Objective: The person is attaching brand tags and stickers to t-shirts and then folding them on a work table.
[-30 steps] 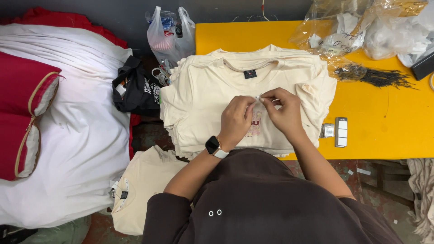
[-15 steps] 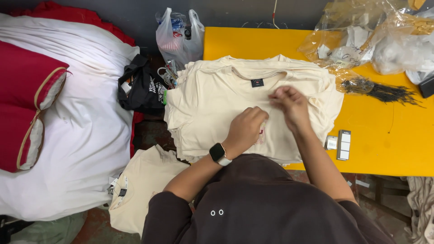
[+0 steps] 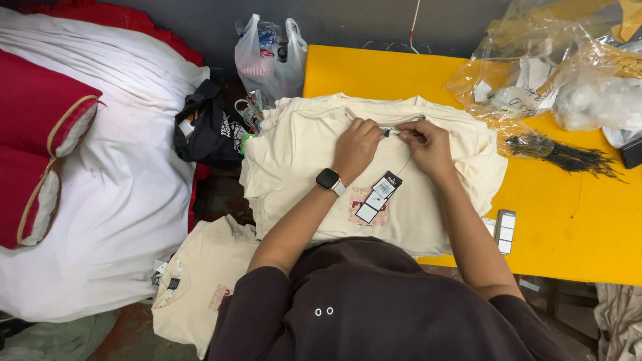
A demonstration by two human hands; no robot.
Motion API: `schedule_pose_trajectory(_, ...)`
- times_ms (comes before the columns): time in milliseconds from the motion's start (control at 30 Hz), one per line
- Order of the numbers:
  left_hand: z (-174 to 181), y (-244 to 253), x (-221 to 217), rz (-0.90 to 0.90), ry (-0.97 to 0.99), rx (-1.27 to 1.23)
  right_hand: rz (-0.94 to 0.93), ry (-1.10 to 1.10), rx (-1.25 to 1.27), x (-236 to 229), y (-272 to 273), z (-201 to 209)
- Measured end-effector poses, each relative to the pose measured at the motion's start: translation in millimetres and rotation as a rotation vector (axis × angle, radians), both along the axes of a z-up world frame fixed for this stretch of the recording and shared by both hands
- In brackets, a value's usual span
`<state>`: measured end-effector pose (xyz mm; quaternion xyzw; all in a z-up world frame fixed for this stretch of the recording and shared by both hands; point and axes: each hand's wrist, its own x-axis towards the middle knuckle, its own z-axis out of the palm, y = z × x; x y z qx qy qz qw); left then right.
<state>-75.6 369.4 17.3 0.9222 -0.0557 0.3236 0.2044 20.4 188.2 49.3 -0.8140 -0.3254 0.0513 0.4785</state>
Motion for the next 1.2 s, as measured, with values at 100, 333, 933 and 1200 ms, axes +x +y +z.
schedule_pose_trajectory(100, 1, 2, 0, -0.029, 0.023, -0.209, -0.02, 0.036, 0.005, -4, 0, -6)
schedule_pose_trajectory(333, 5, 3, -4, -0.063, 0.033, -0.242, 0.055, -0.179, -0.044, -2, 7, -7)
schedule_pose_trajectory(933, 10, 3, -8, -0.105, 0.019, -0.212, 0.147, 0.037, 0.013, 1, 12, -3)
schedule_pose_trajectory(1200, 23, 4, -10, -0.108, 0.037, -0.181, 0.169, 0.048, -0.028, -5, 6, 25)
